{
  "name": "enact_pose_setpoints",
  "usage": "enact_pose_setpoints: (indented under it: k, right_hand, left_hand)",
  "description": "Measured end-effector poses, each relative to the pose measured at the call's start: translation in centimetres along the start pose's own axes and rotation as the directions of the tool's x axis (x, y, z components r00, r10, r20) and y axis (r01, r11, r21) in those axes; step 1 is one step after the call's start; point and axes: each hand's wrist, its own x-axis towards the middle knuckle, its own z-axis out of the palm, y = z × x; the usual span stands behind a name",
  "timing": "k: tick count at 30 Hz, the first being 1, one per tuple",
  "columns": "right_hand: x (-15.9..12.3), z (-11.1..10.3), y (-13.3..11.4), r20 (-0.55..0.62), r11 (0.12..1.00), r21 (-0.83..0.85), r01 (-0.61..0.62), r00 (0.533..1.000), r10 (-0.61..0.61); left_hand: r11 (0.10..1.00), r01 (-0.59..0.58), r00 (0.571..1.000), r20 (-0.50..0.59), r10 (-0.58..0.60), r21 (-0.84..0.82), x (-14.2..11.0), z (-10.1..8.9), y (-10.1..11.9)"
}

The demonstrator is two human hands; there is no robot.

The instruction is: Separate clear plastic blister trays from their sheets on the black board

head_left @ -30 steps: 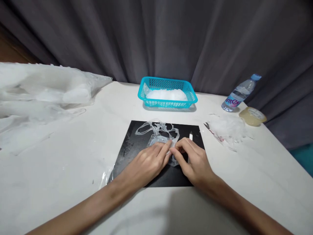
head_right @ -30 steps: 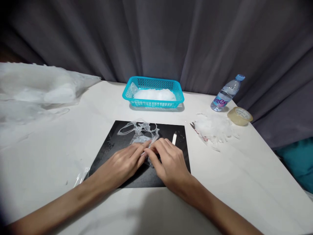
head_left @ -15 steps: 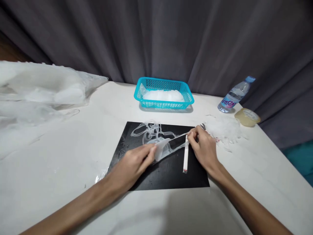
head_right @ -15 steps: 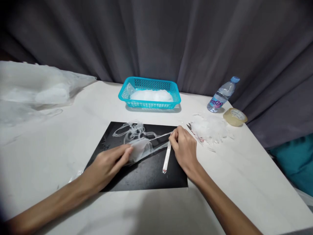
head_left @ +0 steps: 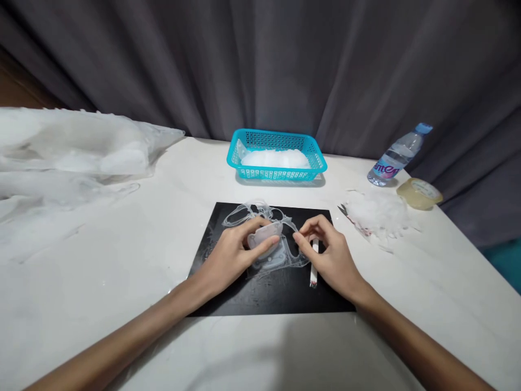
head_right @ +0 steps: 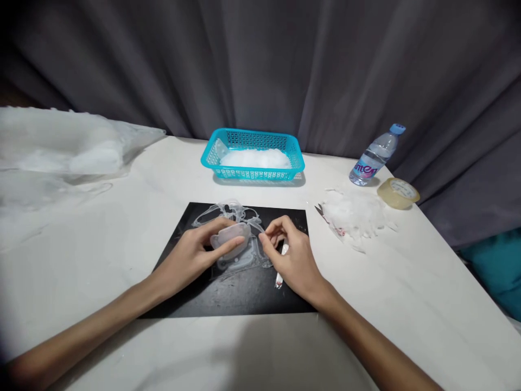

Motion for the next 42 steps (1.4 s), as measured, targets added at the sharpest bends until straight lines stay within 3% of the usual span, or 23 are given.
enact_pose_setpoints:
  k: [3, 7, 11, 17, 21, 27, 36, 38, 42]
  right_hand:
    - [0.0, 0.6, 0.5, -0.010, 1.000, -0.014, 0.013, 1.000, -0.013]
    - [-0.1, 1.1, 0.9, 0.124, 0.996, -0.067, 0.053, 0.991, -0.044]
    - [0.4, 0.8, 0.9, 0.250, 0.996, -0.015, 0.082, 0.965, -0.076]
    - [1.0, -0.1, 0.8, 0.338, 0.998, 0.039, 0.039, 0.940, -0.050]
    - [1.0, -0.3, 0.7, 0.390, 0.999, 0.018, 0.046, 0.919, -0.049]
    - [0.9, -0.5, 0.5, 0.426, 0.998, 0.007, 0.061, 0.903, -0.058]
    - [0.4, -0.1, 0.3, 0.517, 0.953, -0.169, 0.253, 0.846, -0.133]
    - [0.5, 0.1, 0.7, 0.473, 0.939, -0.221, 0.264, 0.871, -0.133]
    - [0.8, 0.4, 1.3, 0.263, 0.938, -0.298, 0.179, 0.959, -0.100]
  left_hand:
    - [0.995, 0.017, 1.000, -0.015, -0.019, -0.102, 0.5, 0.1, -0.3]
    - [0.963, 0.030, 1.000, 0.014, -0.027, -0.269, 0.6, 0.1, -0.3]
    - [0.940, 0.094, 0.995, 0.056, -0.080, -0.329, 0.4, 0.2, -0.2]
    - [0.897, 0.188, 0.980, 0.131, -0.148, -0.399, 0.3, 0.4, -0.6]
    - [0.897, 0.202, 0.978, 0.131, -0.162, -0.393, 0.4, 0.1, -0.3]
    - [0.935, 0.128, 0.990, 0.102, -0.099, -0.330, 0.4, 0.0, -0.4]
    - [0.973, 0.109, 0.978, 0.199, -0.068, -0.203, 0.4, -1.0, -0.4]
    - [0.959, 0.181, 0.946, 0.306, -0.109, -0.218, 0.3, -1.9, -0.2]
    - [0.911, 0.366, 0.763, 0.622, -0.176, -0.192, 0.1, -4.5, -0.5]
